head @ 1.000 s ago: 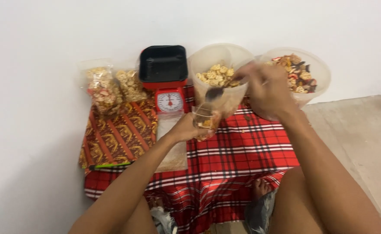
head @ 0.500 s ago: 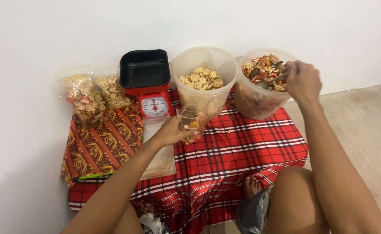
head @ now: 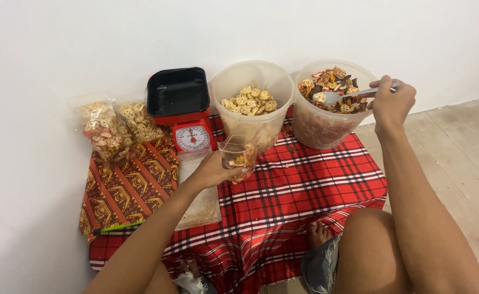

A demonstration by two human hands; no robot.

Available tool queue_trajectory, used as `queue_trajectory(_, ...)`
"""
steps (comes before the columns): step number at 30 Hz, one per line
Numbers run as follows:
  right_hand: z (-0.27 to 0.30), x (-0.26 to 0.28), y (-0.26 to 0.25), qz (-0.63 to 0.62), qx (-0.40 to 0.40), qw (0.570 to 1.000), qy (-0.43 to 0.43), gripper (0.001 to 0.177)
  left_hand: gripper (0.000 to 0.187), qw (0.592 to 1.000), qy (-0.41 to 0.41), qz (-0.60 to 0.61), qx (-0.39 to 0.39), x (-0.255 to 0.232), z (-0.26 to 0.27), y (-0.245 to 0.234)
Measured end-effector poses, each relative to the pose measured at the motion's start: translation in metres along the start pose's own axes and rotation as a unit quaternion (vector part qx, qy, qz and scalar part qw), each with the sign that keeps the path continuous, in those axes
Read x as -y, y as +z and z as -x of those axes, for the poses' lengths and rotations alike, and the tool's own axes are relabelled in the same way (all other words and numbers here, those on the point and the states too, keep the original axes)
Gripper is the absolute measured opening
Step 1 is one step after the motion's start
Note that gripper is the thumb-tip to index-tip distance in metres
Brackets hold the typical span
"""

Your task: The person is packaging snacks by using a spoon to transfer them from large plastic containers into a small plastic bag, which is then placed near a scale.

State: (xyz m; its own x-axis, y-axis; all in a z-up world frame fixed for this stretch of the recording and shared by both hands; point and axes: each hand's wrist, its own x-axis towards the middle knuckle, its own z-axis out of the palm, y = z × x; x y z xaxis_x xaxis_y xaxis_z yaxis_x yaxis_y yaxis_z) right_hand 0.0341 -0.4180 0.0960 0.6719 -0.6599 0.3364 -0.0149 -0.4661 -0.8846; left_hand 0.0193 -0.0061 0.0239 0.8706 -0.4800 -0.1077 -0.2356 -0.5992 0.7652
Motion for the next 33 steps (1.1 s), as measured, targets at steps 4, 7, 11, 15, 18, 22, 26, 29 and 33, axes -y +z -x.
queue_trajectory(4, 0.013, 0.026, -0.005, -0.058, 0.009, 0.998, 0.035, 0.025, 0.057, 1.000, 0.006, -0.026, -0.004, 0.006, -0.005, 0.002)
queue_trajectory(7, 0.024, 0.055, -0.002, -0.102, 0.039, 0.991, 0.076, 0.024, 0.058, 1.000, 0.022, -0.019, -0.007, 0.005, -0.004, 0.002)
queue_trajectory(11, 0.042, 0.070, 0.021, -0.107, 0.104, 0.988, 0.036, 0.025, 0.059, 1.000, 0.019, -0.006, -0.006, 0.015, -0.007, 0.004)
queue_trajectory(15, 0.077, 0.096, 0.040, -0.103, 0.187, 0.977, -0.032, 0.026, 0.059, 1.000, 0.016, 0.013, -0.002, 0.007, -0.002, 0.002)
queue_trajectory(18, 0.100, 0.114, 0.051, -0.158, 0.242, 0.952, -0.102, 0.027, 0.060, 1.000, 0.005, 0.008, -0.007, 0.019, -0.009, 0.007)
queue_trajectory(22, 0.116, 0.131, 0.052, -0.174, 0.289, 0.900, -0.274, 0.021, 0.066, 1.000, 0.000, 0.012, 0.000, 0.019, -0.012, 0.008)
queue_trajectory(26, 0.137, 0.141, 0.059, -0.044, 0.302, 0.852, -0.425, 0.016, 0.065, 1.000, -0.003, 0.022, 0.001, 0.025, -0.015, 0.013)
queue_trajectory(29, 0.146, 0.139, 0.075, 0.039, 0.351, 0.809, -0.469, 0.013, 0.064, 1.000, 0.010, 0.028, -0.005, 0.022, -0.011, 0.008)
queue_trajectory(33, 0.139, 0.142, 0.075, 0.035, 0.306, 0.828, -0.468, 0.024, 0.058, 1.000, 0.008, 0.016, -0.003, 0.030, -0.016, 0.014)
